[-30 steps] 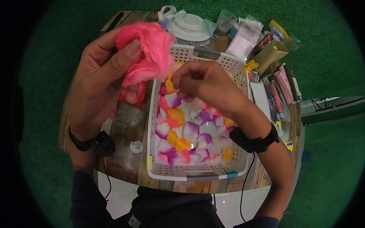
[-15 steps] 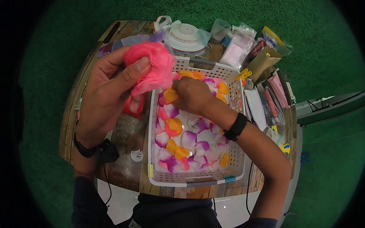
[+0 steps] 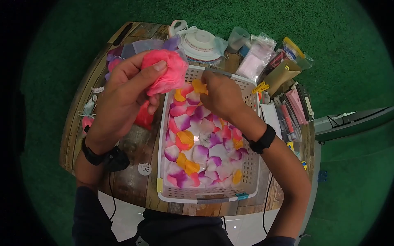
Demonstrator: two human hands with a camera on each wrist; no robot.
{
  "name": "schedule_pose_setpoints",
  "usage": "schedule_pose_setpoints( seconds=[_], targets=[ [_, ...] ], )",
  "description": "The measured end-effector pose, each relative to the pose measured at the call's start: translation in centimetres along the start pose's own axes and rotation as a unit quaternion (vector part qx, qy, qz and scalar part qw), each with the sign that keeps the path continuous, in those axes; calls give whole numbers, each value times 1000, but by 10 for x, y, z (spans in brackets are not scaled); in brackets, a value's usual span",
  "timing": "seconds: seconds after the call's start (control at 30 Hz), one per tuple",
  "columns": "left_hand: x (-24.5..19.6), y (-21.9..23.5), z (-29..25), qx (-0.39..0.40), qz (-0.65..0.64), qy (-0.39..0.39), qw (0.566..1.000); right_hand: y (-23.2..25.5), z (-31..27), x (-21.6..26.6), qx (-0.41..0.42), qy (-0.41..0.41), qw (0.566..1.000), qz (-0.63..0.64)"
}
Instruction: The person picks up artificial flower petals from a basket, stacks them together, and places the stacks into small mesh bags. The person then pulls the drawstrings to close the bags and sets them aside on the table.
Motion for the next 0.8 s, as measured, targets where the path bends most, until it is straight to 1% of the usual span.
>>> schedule_pose_setpoints(
  seconds=[0.03,0.1,0.13,0.2,0.3,0.33,0.4,0.43,0.47,0.5,0.53,0.6,0.63,0.67,0.7,0.73,0.77,0.8],
  targets=[
    [2,0,0,0,0,0,1000,3,-1,4,0,0,1000,-1],
    [8,1,1,-9,28,15,999,-4,-5,23,152,87,983,52],
    [8,1,1,-8,29,15,999,-8,-7,26,151,86,983,52],
    [8,0,1,-4,32,18,999,-18,-13,29,183,100,978,-3],
    [7,-2,1,24,36,21,999,-16,-14,28,167,94,981,19],
    [7,-2,2,22,35,19,999,-15,-10,26,167,97,981,18],
    [9,-1,4,20,54,6,998,-4,-2,16,103,70,979,163],
    [11,1,5,14,49,3,999,14,-1,23,57,97,977,182],
    [13,4,7,-2,51,-2,999,26,-2,28,65,101,977,178],
    [15,6,8,-18,53,-7,998,38,-4,25,30,8,958,284],
    [15,8,8,-21,49,-10,998,49,-7,24,-8,-85,919,384],
    [16,13,10,-46,73,0,996,76,-18,38,-117,-132,873,455],
    [16,14,10,-46,73,0,996,84,-22,40,-176,-97,879,432],
    [15,14,10,-39,87,-21,995,87,-25,47,-177,-96,879,432],
    [14,12,11,-32,101,-41,994,91,-30,59,-198,-77,890,404],
    [14,11,11,-29,103,-40,993,93,-34,70,-220,-58,898,376],
    [12,8,11,-28,138,-62,988,91,-36,78,-199,-50,905,372],
    [10,6,10,-26,173,-83,981,86,-38,84,-182,-47,924,332]
  ],
)
Point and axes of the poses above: each hand's wrist, its own z-axis towards the middle knuckle, its own y-axis out of the back of the hand, x = y × z, the point moved 4 cm from there along z, towards the middle knuckle, and after that the axes turned 2 degrees about -y, right-handed, at the moved point
